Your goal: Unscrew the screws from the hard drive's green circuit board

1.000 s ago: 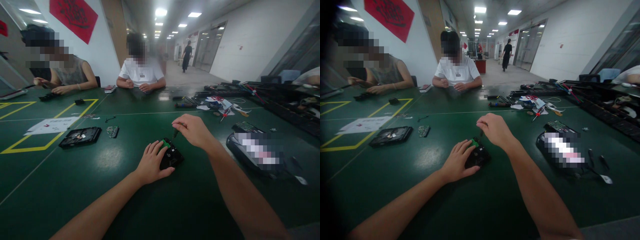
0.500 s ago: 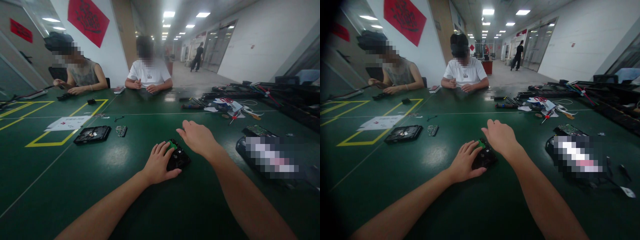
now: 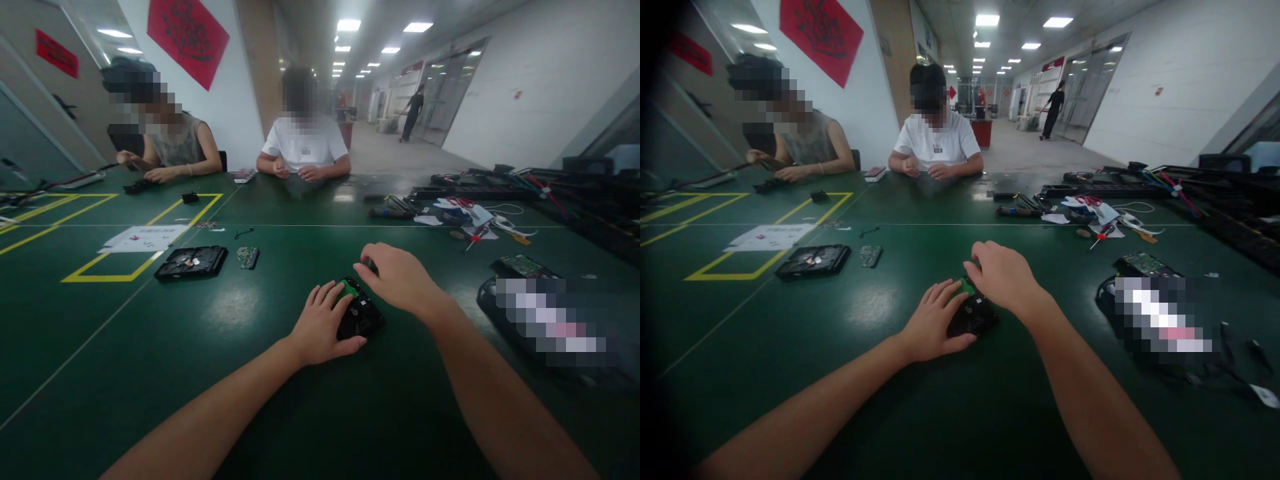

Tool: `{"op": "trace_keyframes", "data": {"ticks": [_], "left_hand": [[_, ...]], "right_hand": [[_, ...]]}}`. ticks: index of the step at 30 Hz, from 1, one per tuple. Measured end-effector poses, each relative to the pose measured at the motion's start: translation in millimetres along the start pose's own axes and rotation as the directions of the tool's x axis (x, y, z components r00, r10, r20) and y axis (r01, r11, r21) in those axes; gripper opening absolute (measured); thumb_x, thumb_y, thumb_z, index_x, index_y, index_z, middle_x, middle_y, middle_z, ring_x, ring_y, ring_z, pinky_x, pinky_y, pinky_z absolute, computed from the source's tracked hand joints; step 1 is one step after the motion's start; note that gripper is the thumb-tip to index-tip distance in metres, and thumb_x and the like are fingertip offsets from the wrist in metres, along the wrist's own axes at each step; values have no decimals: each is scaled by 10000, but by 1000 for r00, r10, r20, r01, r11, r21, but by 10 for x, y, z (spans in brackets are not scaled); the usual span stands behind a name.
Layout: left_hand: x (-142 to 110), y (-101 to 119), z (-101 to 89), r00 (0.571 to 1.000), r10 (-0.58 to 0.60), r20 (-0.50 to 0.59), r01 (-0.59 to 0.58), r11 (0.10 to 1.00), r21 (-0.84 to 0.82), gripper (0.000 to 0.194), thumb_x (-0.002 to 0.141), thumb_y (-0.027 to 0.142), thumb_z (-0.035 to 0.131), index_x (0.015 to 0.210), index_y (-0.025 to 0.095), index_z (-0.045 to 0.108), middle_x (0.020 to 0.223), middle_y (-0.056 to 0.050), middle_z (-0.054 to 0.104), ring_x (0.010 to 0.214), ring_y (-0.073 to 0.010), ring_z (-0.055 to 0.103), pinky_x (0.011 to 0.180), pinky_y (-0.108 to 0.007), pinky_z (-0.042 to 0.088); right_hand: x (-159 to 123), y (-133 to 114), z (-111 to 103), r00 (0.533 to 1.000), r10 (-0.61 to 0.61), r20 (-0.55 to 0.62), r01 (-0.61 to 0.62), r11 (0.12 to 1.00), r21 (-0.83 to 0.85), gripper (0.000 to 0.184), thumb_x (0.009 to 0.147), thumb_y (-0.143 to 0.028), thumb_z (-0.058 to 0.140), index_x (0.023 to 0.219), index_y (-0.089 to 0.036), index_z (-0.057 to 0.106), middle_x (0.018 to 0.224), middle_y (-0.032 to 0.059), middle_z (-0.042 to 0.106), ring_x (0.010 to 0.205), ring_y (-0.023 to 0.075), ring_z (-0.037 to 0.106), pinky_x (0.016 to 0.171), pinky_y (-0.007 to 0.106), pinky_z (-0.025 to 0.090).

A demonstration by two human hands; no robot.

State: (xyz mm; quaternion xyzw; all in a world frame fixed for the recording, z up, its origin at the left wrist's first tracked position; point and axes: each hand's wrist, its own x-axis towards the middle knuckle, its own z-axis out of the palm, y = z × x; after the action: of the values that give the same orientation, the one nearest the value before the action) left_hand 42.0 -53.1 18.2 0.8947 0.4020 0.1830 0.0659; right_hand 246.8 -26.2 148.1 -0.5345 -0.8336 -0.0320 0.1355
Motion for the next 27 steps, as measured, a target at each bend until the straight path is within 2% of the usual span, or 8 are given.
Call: {"op": "trace_keyframes", "data": {"ticks": [2,4,6,12,18,21,24,27], "left_hand": [[0,-2,0,1000,-2,-3,2,1000,-3,965,850,846,539,1548,184,453,1623,-184,391,1528,-436,283,1237,-659,222],[-1,-5,2,1000,1,-10,-1,1000,-8,952,848,834,557,1544,191,457,1620,-180,398,1526,-435,287,1237,-658,223],[-2,-8,5,1000,5,-16,-6,1000,-17,943,847,825,569,1541,197,458,1617,-178,403,1523,-437,292,1235,-660,222],[-3,2,-9,1000,0,-7,0,1000,-12,942,847,816,577,1545,196,448,1620,-180,397,1524,-433,291,1236,-653,221],[-5,6,-22,1000,-1,4,1,1000,-7,949,859,830,544,1547,184,447,1626,-184,388,1536,-426,269,1242,-654,210],[-7,-6,-3,1000,2,-4,-2,1000,-17,942,855,830,550,1549,201,445,1632,-172,381,1537,-430,266,1238,-665,209],[-6,-13,13,1000,4,-9,-4,1000,-13,938,855,824,559,1554,209,440,1628,-163,387,1534,-426,273,1239,-657,214],[-2,-12,14,1000,5,-15,-5,1000,-12,946,848,834,558,1547,206,450,1624,-165,392,1530,-424,280,1242,-646,219]], "right_hand": [[-7,-38,3,995,105,-4,-104,988,-113,290,1039,-415,488,1039,-177,654,1007,145,703,838,281,677,687,356,446],[-16,-34,-7,993,116,28,-111,986,-128,245,1029,-393,526,1043,-185,654,1016,140,704,831,280,684,687,357,450],[-25,4,-22,997,55,50,-52,997,-57,166,992,-327,605,1090,-201,649,1070,115,708,893,269,691,750,356,469],[-33,73,-23,994,-95,58,88,989,122,255,931,-191,633,1185,-203,621,1108,74,713,986,229,679,862,327,479],[-43,-59,-44,989,137,51,-133,988,-81,237,1022,-392,540,1082,-178,622,1021,143,707,837,275,684,707,356,460],[-48,-45,-55,996,47,75,-47,999,8,129,978,-290,622,1067,-197,623,1061,111,706,905,252,680,774,341,469],[-46,-1,-47,994,-80,69,71,990,126,140,936,-203,648,1074,-216,634,1105,75,703,974,225,665,855,324,467],[-40,3,-39,993,-86,76,77,990,115,118,961,-224,606,1071,-216,649,1077,76,709,964,229,668,845,328,462]]}}
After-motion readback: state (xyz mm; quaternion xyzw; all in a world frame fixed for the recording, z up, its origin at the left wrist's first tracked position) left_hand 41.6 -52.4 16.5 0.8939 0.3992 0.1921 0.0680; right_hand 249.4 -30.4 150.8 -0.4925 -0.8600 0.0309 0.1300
